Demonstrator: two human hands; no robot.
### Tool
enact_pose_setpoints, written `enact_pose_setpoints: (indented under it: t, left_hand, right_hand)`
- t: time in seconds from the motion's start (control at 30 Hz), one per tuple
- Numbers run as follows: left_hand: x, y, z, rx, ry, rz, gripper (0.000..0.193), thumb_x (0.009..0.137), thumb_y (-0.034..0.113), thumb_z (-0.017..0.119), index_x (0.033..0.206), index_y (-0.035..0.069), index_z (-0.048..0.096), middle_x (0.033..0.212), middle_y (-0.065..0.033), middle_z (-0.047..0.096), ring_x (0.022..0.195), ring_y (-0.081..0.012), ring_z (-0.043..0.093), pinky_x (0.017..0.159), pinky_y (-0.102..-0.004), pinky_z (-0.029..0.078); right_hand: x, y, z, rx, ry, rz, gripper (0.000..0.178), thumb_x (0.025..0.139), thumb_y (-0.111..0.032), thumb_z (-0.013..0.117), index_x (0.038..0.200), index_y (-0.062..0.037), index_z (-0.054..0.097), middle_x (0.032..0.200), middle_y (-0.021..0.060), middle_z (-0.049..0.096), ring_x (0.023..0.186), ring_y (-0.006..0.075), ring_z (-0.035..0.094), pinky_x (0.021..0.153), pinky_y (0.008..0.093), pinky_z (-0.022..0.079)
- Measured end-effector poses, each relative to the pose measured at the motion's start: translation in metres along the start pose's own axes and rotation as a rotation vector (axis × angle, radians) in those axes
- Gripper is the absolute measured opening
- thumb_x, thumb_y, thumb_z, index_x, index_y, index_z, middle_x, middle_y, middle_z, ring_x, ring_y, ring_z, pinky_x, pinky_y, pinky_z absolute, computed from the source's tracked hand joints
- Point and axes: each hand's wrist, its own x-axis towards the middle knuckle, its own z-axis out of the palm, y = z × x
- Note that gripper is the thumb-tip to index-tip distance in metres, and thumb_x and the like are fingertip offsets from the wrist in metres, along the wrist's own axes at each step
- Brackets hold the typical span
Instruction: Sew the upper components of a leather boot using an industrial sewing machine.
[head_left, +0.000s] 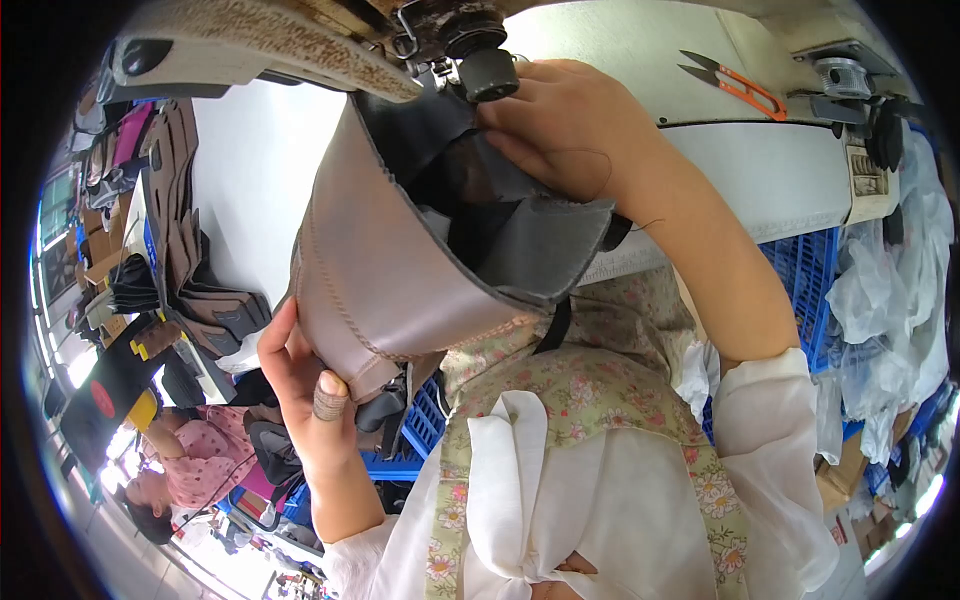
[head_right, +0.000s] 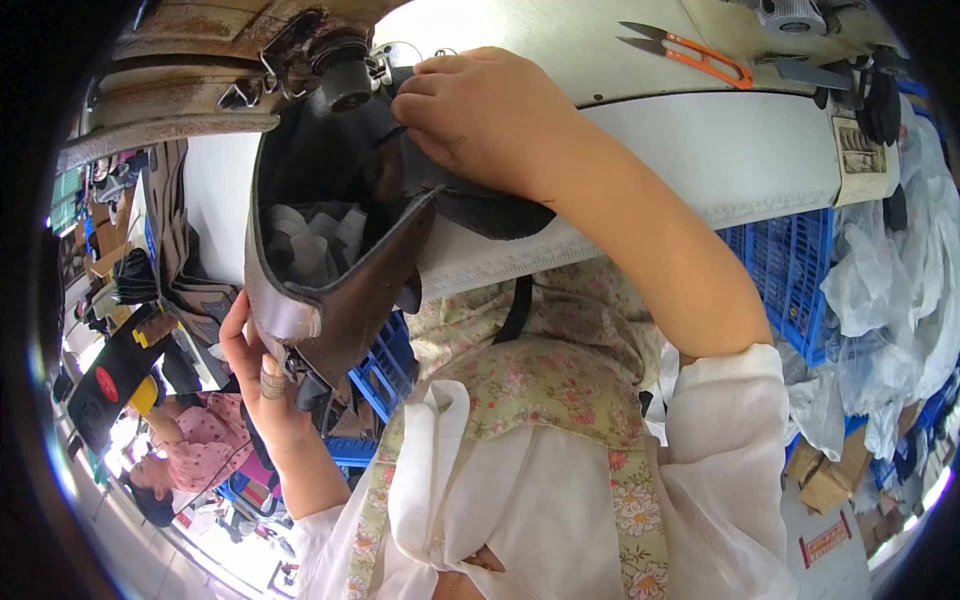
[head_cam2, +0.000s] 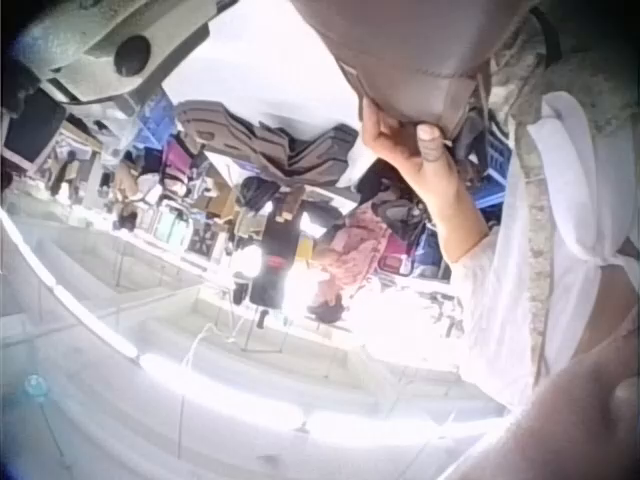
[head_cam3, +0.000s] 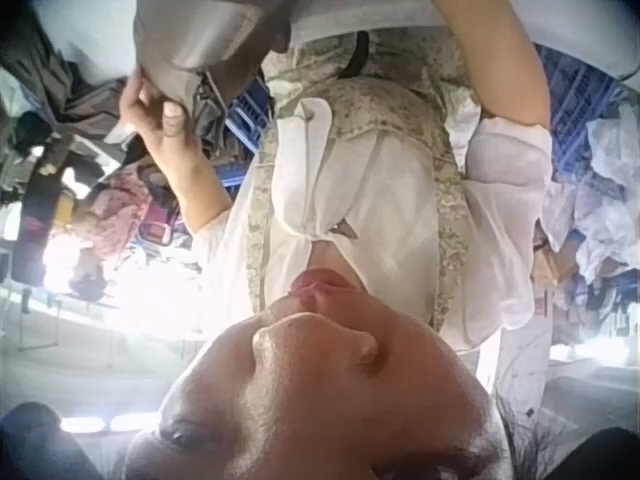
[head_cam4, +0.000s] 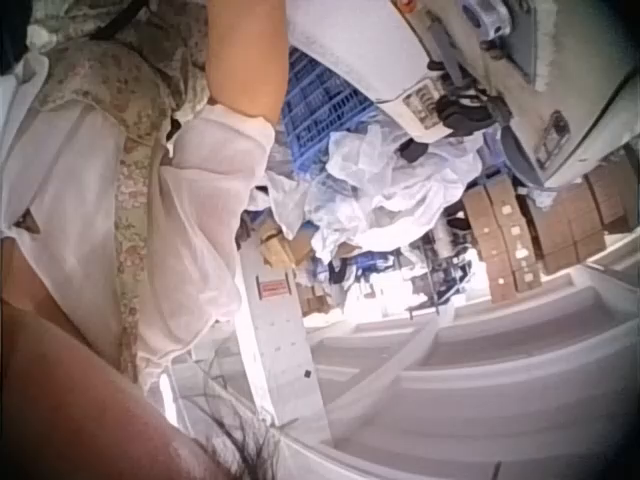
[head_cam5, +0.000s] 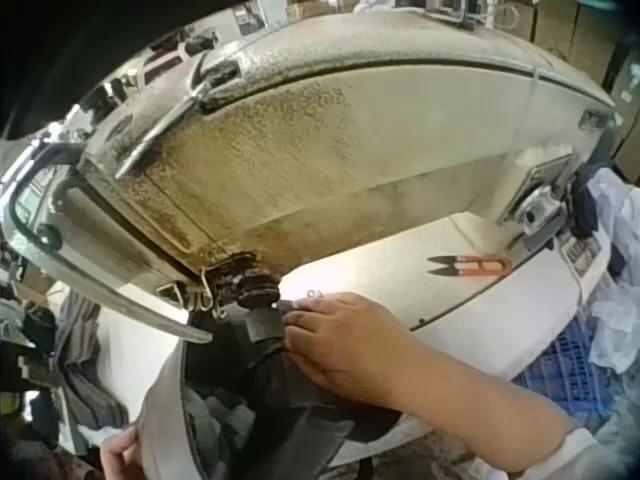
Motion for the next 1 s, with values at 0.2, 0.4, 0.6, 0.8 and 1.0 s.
enact_pose_setpoints:
  t: [0.2,0.4,0.6,0.8,1.0]
  left_hand:
    - [0.0,-0.001,-0.001,0.002,0.003,0.0,0.08,0.088,0.038,0.073,0.147,0.003,0.032,0.144,-0.0193,0.045,0.135,-0.0277,0.041,0.114,-0.0421,0.027]
    - [0.001,-0.001,0.0,0.029,0.005,0.007,0.082,0.087,0.04,0.074,0.147,0.004,0.032,0.145,-0.0195,0.044,0.137,-0.0287,0.039,0.115,-0.0423,0.024]
    - [0.0,-0.008,0.004,0.053,-0.001,0.057,0.084,0.087,0.042,0.074,0.149,0.005,0.029,0.148,-0.0211,0.04,0.138,-0.0308,0.037,0.115,-0.0436,0.024]
    - [0.0,-0.017,0.003,0.123,0.011,0.127,0.084,0.088,0.041,0.072,0.149,0.006,0.027,0.149,-0.022,0.038,0.139,-0.0312,0.036,0.115,-0.0442,0.025]
    - [0.0,-0.02,0.006,0.105,0.043,0.122,0.083,0.089,0.041,0.071,0.149,0.006,0.027,0.148,-0.0215,0.039,0.138,-0.0307,0.038,0.114,-0.0437,0.026]
  right_hand:
    - [-0.002,-0.001,0.001,0.015,0.007,0.0,0.009,0.085,-0.019,0.065,0.09,-0.0121,0.064,0.094,0.0005,0.068,0.099,0.0193,0.065,0.083,0.0374,0.053]
    - [-0.003,0.001,-0.001,0.026,0.001,0.007,0.009,0.085,-0.019,0.064,0.092,-0.0124,0.065,0.099,-0.0002,0.068,0.105,0.0189,0.064,0.086,0.037,0.052]
    - [-0.004,0.002,-0.004,0.009,-0.033,-0.004,0.011,0.087,-0.02,0.064,0.095,-0.0129,0.066,0.102,-0.0012,0.068,0.11,0.0184,0.062,0.092,0.0362,0.051]
    - [-0.005,0.001,-0.004,-0.008,-0.043,-0.025,0.014,0.088,-0.021,0.064,0.099,-0.0134,0.068,0.108,-0.002,0.068,0.113,0.0185,0.061,0.094,0.0362,0.05]
    - [-0.005,0.002,-0.002,-0.043,-0.034,-0.036,0.014,0.088,-0.022,0.064,0.1,-0.0146,0.069,0.109,-0.0035,0.068,0.111,0.0178,0.06,0.092,0.0357,0.05]
